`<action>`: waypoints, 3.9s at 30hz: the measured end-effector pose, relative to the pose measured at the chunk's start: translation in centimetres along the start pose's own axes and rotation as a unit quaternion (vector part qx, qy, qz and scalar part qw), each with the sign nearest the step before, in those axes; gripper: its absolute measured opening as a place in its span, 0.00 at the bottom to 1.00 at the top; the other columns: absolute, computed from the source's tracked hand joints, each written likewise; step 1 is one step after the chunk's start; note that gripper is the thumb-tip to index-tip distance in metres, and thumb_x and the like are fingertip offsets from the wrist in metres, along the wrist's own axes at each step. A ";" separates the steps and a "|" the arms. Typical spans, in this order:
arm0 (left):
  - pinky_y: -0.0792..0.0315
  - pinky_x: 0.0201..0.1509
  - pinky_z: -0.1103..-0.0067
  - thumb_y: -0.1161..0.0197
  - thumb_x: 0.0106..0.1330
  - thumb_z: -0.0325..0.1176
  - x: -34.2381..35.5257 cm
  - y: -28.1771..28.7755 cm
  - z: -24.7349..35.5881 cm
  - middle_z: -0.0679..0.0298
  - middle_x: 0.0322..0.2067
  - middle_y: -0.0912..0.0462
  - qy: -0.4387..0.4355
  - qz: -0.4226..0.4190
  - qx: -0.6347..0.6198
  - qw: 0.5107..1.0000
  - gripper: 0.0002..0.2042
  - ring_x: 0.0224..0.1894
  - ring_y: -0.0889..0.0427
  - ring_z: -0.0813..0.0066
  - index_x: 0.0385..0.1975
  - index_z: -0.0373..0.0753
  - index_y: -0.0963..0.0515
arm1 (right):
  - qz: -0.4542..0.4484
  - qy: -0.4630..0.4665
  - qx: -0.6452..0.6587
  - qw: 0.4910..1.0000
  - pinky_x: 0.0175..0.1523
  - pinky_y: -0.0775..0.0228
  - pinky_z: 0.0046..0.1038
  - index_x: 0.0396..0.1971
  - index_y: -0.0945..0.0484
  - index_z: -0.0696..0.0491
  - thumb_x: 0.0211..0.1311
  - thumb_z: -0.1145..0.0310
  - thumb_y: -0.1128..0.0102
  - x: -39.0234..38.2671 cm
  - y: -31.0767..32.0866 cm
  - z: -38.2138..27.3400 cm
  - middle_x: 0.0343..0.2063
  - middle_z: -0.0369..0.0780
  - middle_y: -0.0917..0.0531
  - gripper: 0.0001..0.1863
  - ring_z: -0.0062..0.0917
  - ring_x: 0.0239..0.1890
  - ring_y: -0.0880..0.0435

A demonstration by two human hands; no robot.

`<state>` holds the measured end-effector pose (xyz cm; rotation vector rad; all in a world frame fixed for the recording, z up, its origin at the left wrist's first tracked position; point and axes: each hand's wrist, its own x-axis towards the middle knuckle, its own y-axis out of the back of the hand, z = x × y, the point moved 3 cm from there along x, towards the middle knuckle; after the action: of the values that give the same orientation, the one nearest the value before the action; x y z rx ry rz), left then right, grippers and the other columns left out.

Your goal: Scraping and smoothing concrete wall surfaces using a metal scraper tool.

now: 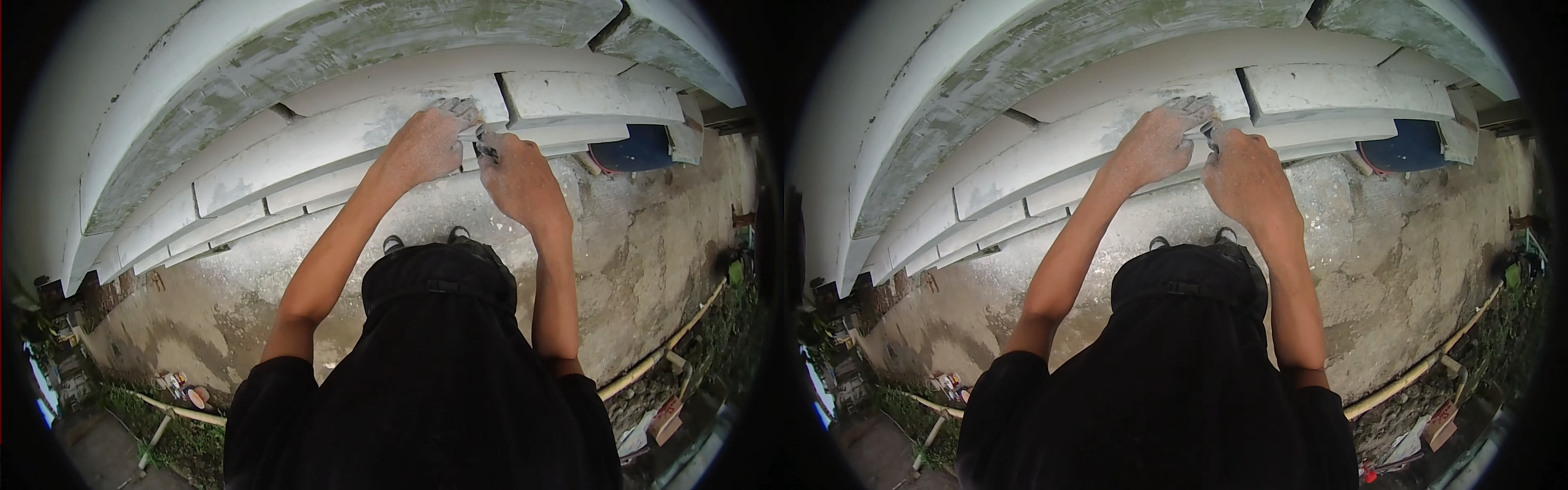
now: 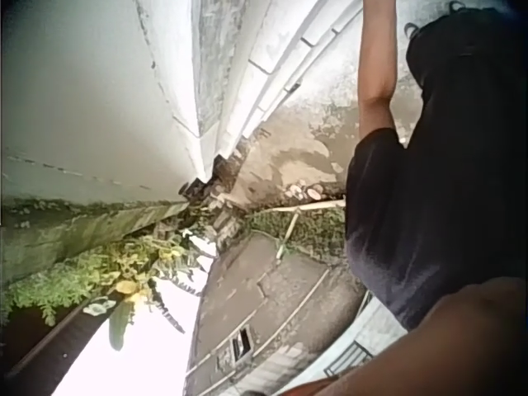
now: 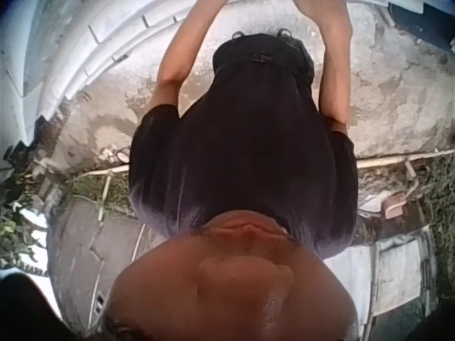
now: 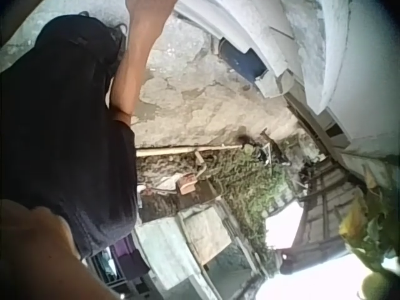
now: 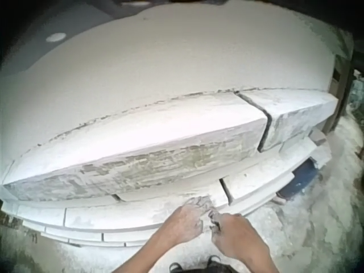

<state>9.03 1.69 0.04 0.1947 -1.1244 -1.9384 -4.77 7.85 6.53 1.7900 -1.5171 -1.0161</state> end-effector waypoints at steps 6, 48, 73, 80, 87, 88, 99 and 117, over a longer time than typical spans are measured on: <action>0.23 0.51 0.57 0.44 0.50 0.22 0.0 -0.1 0.0 0.43 0.41 0.18 0.016 -0.009 0.017 1.000 0.22 0.43 0.20 0.40 0.49 0.32 0.24 | 0.002 -0.021 0.014 1.000 0.55 0.29 0.51 0.39 0.20 0.66 0.60 0.73 0.48 -0.1 -1.0 0.9 0.36 0.60 0.17 0.13 0.56 0.45 0.20; 0.24 0.50 0.57 0.43 0.48 0.24 3.3 -1.5 2.5 0.39 0.34 0.18 0.104 -0.078 0.025 0.991 0.21 0.42 0.19 0.39 0.45 0.32 0.18 | 0.023 -0.002 0.002 1.000 0.52 0.28 0.46 0.41 0.18 0.63 0.59 0.69 0.45 -0.2 2.2 4.3 0.38 0.59 0.17 0.15 0.54 0.44 0.18; 0.26 0.61 0.62 0.44 0.49 0.24 3.0 -4.2 2.4 0.42 0.49 0.18 0.064 0.003 0.031 0.997 0.25 0.52 0.21 0.44 0.52 0.27 0.22 | 0.059 0.015 -0.013 0.998 0.55 0.29 0.51 0.38 0.19 0.63 0.59 0.70 0.47 -0.1 0.5 5.9 0.38 0.60 0.17 0.14 0.57 0.47 0.20; 0.30 0.65 0.61 0.47 0.48 0.21 2.1 -4.5 3.7 0.43 0.57 0.23 0.074 -0.015 0.007 0.997 0.29 0.58 0.23 0.44 0.56 0.30 0.24 | 0.057 0.001 -0.036 0.998 0.58 0.30 0.49 0.40 0.19 0.63 0.59 0.70 0.47 -1.5 0.8 5.9 0.38 0.58 0.17 0.14 0.55 0.48 0.20; 0.30 0.64 0.60 0.48 0.49 0.21 3.2 -4.5 2.6 0.45 0.58 0.23 0.039 0.024 0.016 0.999 0.29 0.57 0.24 0.43 0.57 0.32 0.24 | 0.052 0.021 -0.001 0.998 0.57 0.31 0.49 0.40 0.20 0.64 0.60 0.69 0.48 0.4 1.3 6.9 0.38 0.58 0.17 0.15 0.56 0.47 0.21; 0.30 0.64 0.60 0.48 0.49 0.21 3.0 -4.2 2.8 0.45 0.58 0.23 0.041 0.023 0.014 0.999 0.29 0.57 0.24 0.43 0.57 0.32 0.24 | 0.056 0.044 -0.002 0.997 0.58 0.31 0.49 0.41 0.20 0.64 0.60 0.68 0.48 0.9 1.6 6.5 0.39 0.58 0.17 0.16 0.56 0.48 0.22; 0.29 0.60 0.60 0.43 0.47 0.22 2.6 -5.5 4.2 0.40 0.44 0.19 -0.019 0.064 0.034 0.997 0.22 0.48 0.21 0.42 0.46 0.26 0.23 | 0.028 -0.007 0.018 0.999 0.52 0.28 0.39 0.51 0.19 0.60 0.60 0.66 0.39 -0.9 3.3 7.5 0.40 0.55 0.16 0.20 0.49 0.42 0.17; 0.34 0.67 0.58 0.45 0.48 0.21 4.2 -6.1 3.6 0.42 0.50 0.20 -0.002 0.074 0.088 0.993 0.23 0.57 0.24 0.45 0.48 0.25 0.23 | 0.028 0.001 0.041 0.999 0.55 0.30 0.50 0.39 0.18 0.64 0.60 0.68 0.45 -0.2 2.6 8.9 0.38 0.60 0.17 0.16 0.56 0.47 0.20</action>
<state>1.01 2.19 -1.43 0.1965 -1.2772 -1.7110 -13.66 7.94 3.81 1.7926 -1.6192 -0.9380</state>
